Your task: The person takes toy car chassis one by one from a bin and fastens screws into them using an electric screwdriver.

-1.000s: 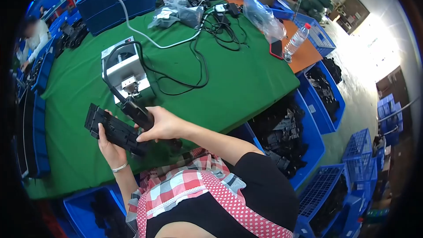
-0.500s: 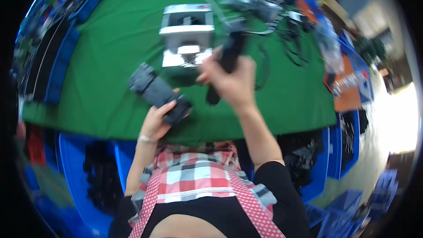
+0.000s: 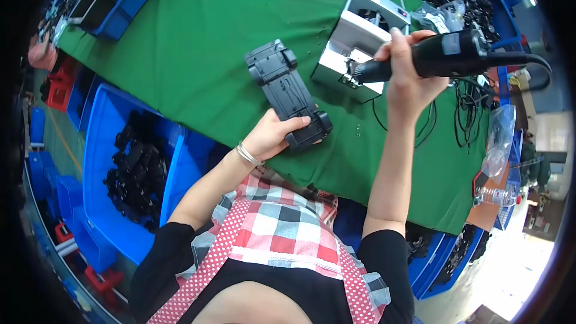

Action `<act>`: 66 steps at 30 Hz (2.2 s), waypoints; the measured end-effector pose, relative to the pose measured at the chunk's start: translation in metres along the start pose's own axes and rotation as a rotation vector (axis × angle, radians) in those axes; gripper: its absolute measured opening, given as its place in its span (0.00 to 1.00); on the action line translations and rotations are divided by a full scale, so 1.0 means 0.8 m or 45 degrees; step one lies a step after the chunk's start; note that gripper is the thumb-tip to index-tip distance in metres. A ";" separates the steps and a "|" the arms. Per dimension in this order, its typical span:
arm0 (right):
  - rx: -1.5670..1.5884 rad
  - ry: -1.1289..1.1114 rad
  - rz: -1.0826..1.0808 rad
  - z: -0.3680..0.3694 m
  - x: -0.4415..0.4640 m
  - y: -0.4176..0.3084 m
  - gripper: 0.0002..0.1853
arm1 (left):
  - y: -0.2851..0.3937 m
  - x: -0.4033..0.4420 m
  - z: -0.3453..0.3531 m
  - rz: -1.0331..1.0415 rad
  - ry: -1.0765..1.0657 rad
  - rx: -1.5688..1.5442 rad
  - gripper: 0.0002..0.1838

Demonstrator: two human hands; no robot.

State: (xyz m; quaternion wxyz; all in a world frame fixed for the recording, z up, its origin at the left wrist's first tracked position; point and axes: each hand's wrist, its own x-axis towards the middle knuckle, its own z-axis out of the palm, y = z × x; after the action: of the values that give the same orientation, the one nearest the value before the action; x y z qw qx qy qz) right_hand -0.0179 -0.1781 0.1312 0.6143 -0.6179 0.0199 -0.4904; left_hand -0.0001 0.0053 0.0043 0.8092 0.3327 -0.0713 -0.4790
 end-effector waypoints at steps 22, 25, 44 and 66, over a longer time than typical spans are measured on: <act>0.260 -0.268 0.190 -0.007 -0.102 -0.015 0.16 | -0.004 -0.002 0.004 0.072 0.052 0.054 0.17; 0.125 -0.318 0.160 -0.002 -0.108 -0.015 0.12 | -0.009 -0.002 -0.001 0.064 0.075 0.188 0.17; -0.126 -0.027 -0.060 0.006 -0.008 0.000 0.11 | -0.005 -0.013 0.011 0.086 0.076 0.228 0.17; 0.275 -0.345 0.167 0.007 -0.111 -0.025 0.17 | -0.020 -0.003 0.013 0.295 0.315 0.206 0.09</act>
State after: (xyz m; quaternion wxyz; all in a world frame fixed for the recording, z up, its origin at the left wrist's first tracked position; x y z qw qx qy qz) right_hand -0.0720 -0.1133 0.0968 0.7047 -0.6062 -0.0756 -0.3607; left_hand -0.0174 -0.0029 0.0025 0.8320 0.4427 -0.0474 -0.3309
